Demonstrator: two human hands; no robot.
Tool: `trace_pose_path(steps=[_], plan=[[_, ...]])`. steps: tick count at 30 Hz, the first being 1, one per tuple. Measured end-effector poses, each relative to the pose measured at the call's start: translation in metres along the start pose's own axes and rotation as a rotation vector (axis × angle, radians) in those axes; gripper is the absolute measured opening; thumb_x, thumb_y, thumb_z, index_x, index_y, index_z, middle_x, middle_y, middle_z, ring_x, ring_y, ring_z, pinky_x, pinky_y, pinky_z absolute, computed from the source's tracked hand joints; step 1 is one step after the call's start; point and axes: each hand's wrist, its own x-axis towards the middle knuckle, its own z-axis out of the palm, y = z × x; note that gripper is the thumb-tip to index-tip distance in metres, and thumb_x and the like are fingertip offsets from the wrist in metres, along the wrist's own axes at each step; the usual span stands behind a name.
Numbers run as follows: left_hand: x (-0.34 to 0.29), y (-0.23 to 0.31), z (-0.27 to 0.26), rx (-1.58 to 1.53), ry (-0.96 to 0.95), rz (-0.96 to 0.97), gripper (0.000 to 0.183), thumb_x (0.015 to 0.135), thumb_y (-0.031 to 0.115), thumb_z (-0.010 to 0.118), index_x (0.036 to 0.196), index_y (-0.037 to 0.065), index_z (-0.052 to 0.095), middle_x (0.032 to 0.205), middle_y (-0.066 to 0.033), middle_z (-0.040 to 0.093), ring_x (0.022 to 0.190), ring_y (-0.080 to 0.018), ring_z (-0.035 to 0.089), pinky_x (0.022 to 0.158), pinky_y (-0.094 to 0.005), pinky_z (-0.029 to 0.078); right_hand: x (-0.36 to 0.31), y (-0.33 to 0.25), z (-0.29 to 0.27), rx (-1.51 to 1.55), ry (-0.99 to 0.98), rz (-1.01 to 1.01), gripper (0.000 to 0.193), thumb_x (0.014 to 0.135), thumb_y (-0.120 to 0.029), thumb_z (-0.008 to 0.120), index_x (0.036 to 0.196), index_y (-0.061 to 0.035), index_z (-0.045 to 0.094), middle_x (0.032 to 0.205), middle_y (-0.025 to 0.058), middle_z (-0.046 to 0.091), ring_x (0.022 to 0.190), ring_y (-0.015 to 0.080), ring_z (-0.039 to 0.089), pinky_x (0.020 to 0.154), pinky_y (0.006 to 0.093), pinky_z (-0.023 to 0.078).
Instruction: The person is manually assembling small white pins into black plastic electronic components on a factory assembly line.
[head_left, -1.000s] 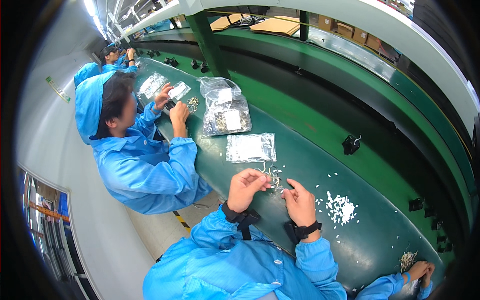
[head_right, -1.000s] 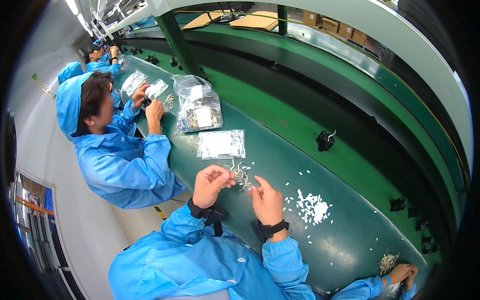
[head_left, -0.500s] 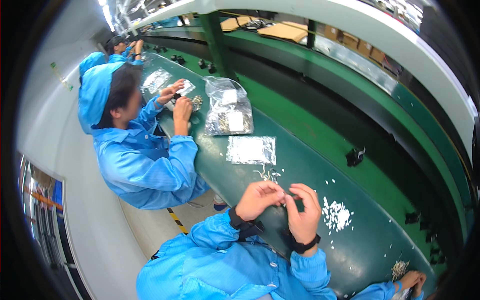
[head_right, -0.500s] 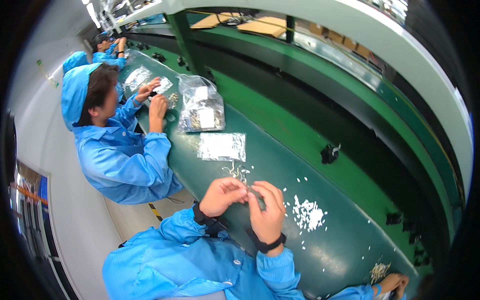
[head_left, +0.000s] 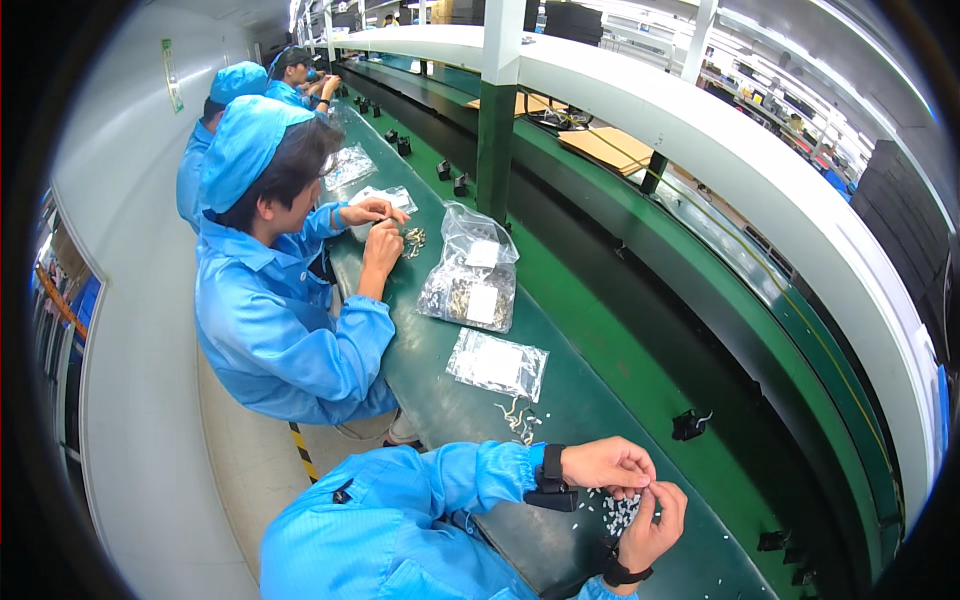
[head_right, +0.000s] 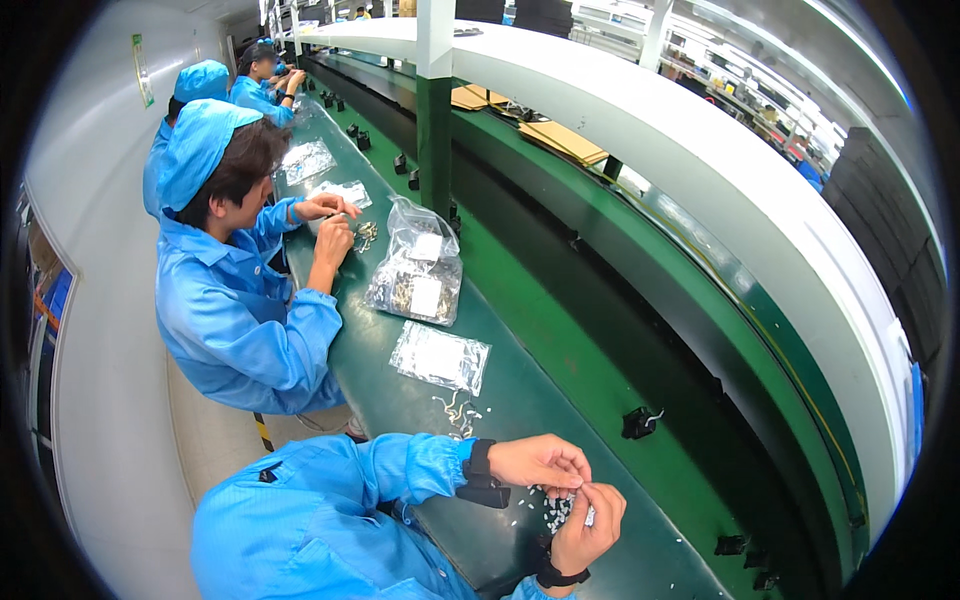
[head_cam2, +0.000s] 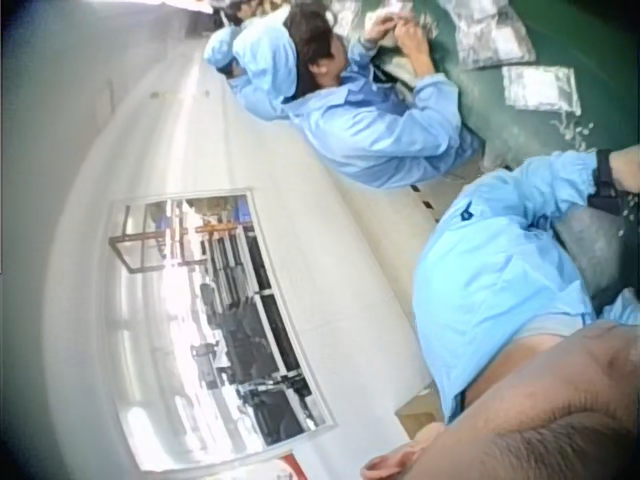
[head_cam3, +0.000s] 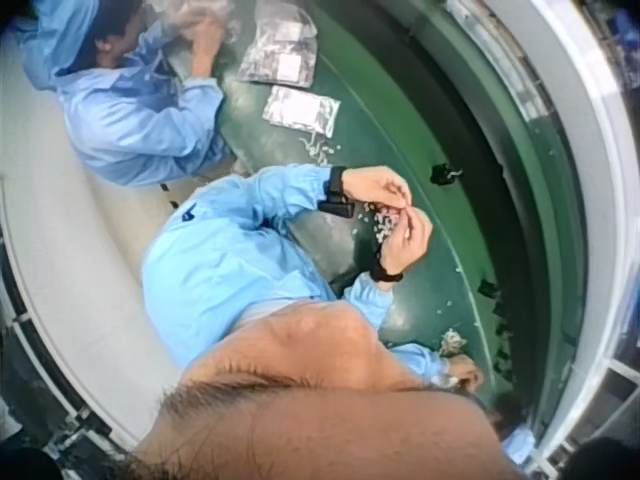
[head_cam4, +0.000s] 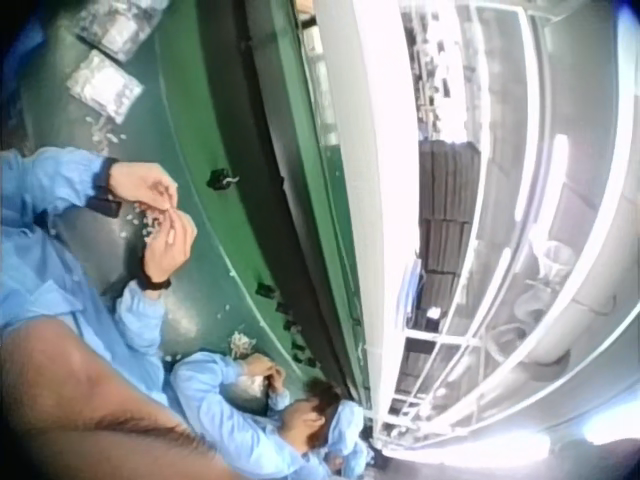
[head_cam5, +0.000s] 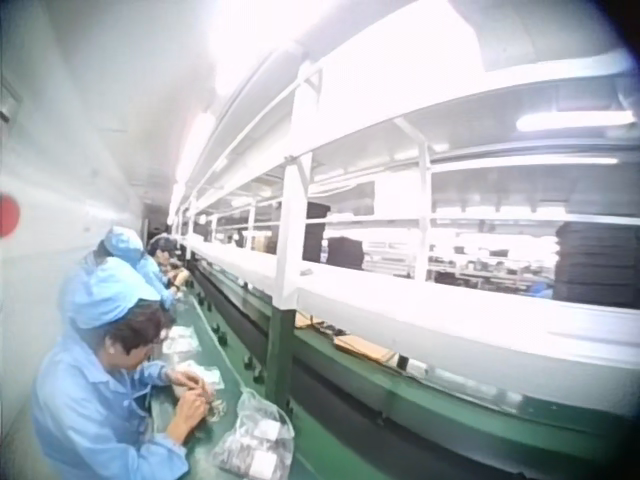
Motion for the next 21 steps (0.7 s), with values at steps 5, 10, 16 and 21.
trace_pose_path(steps=[5, 10, 16, 21], plan=[[0.002, -0.017, -0.008, -0.073, 0.019, -0.083, 0.021, 0.102, 0.018, 0.061, 0.112, 0.0, 0.062, 0.091, -0.0042, 0.067, 0.076, -0.0084, 0.063, 0.069, -0.0225, 0.053, -0.001, 0.02, -0.004, -0.047, -0.081, 0.038, 0.013, 0.081, 0.007, 0.07, 0.091, 0.0002, 0.071, 0.097, 0.0115, 0.067, 0.095, 0.0286, 0.061, 0.083, 0.0372, 0.05], [0.002, -0.015, -0.016, 0.008, 0.033, -0.031, 0.013, 0.099, 0.014, 0.062, 0.103, 0.001, 0.062, 0.086, -0.0047, 0.067, 0.072, -0.0088, 0.064, 0.065, -0.0227, 0.054, -0.001, 0.027, -0.005, -0.077, -0.109, 0.076, 0.014, 0.079, 0.006, 0.071, 0.091, -0.0005, 0.074, 0.102, 0.012, 0.066, 0.099, 0.0292, 0.062, 0.085, 0.0382, 0.05], [0.001, -0.024, -0.009, 0.006, 0.149, 0.08, 0.013, 0.099, 0.014, 0.063, 0.104, 0.002, 0.061, 0.083, -0.0026, 0.065, 0.074, -0.0087, 0.063, 0.066, -0.0244, 0.052, -0.003, 0.033, -0.005, -0.085, -0.075, 0.107, 0.021, 0.086, 0.0, 0.067, 0.106, 0.0041, 0.069, 0.102, 0.0138, 0.065, 0.097, 0.0267, 0.063, 0.086, 0.0357, 0.05], [-0.008, -0.008, 0.001, 0.24, 0.154, 0.049, 0.013, 0.099, 0.013, 0.063, 0.103, 0.001, 0.061, 0.083, -0.0022, 0.065, 0.075, -0.0086, 0.064, 0.067, -0.0249, 0.052, -0.015, 0.045, 0.0, 0.272, -0.072, 0.427, 0.016, 0.096, -0.004, 0.066, 0.109, 0.0053, 0.067, 0.1, 0.0063, 0.067, 0.088, 0.0118, 0.061, 0.08, 0.0248, 0.05]])
